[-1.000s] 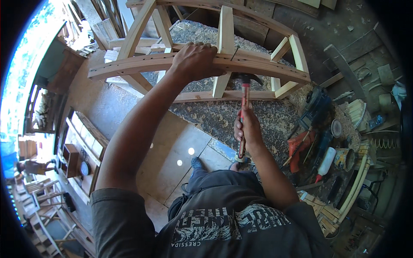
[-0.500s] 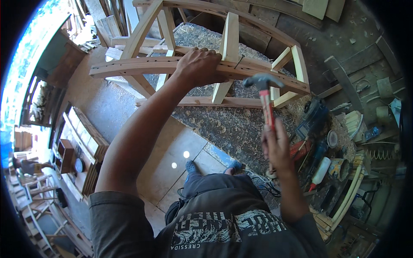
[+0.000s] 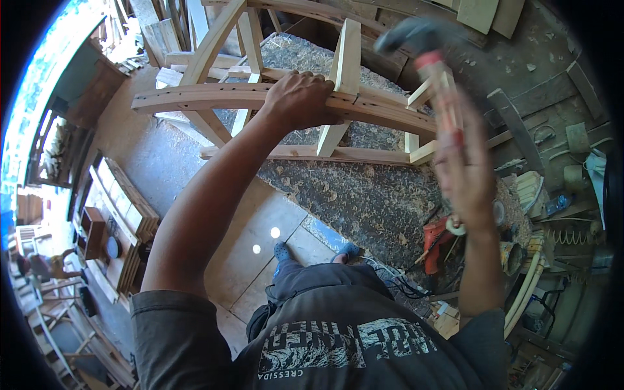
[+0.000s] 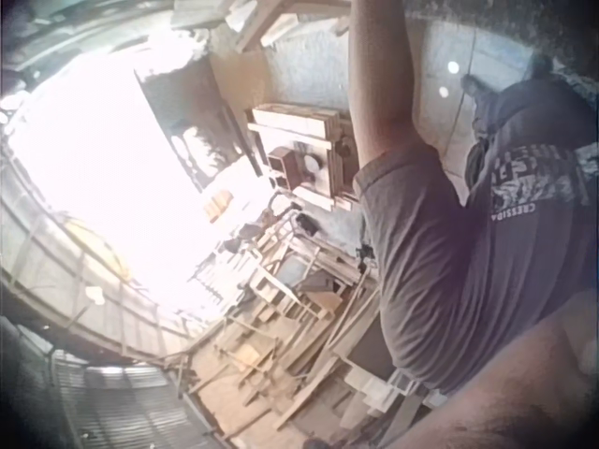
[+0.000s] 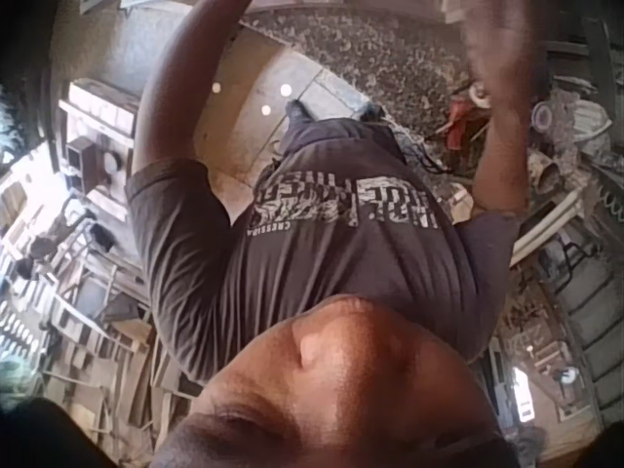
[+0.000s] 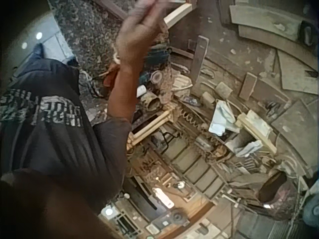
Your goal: Assembling a wooden structure by hammering nails, applying glue, and marking with a pencil.
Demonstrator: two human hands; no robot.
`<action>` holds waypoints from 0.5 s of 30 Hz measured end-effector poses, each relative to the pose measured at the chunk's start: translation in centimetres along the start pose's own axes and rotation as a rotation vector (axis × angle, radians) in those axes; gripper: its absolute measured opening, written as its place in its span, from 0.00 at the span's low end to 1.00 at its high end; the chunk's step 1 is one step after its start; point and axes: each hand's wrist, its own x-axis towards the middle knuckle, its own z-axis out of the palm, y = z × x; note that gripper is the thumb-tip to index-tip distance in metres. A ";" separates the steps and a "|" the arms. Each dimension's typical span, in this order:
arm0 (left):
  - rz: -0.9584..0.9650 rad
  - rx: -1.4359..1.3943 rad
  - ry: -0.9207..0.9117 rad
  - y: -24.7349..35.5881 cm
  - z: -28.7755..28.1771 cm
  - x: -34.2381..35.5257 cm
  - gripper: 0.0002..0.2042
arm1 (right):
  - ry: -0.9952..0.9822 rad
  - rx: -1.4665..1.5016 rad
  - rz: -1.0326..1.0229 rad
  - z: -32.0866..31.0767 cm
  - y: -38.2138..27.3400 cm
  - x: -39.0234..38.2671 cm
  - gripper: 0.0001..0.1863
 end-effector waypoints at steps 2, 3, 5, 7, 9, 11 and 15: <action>0.009 -0.003 -0.005 0.3 0.1 0.4 0.30 | 0.200 0.225 0.089 -3.8 -2.7 -0.2 0.21; 0.017 0.005 -0.014 0.7 0.0 0.7 0.30 | 0.313 0.317 -0.011 -5.4 -4.8 0.5 0.20; 0.013 -0.002 -0.013 1.2 -0.7 0.8 0.30 | 0.422 0.409 -0.117 -6.7 -5.9 0.7 0.20; 0.018 -0.008 -0.008 1.6 -0.8 1.3 0.30 | 0.540 0.608 -0.270 -7.4 -4.1 -0.4 0.20; -0.011 -0.014 -0.008 1.0 -0.1 0.7 0.29 | 0.311 0.330 -0.196 -1.5 1.5 -2.2 0.19; -0.001 -0.021 -0.034 1.8 -0.9 1.1 0.29 | -0.121 -0.296 -0.025 2.2 5.5 -3.1 0.16; -0.037 -0.015 -0.086 0.0 -0.2 -0.3 0.29 | 0.134 -0.149 0.039 -0.8 -0.3 1.0 0.13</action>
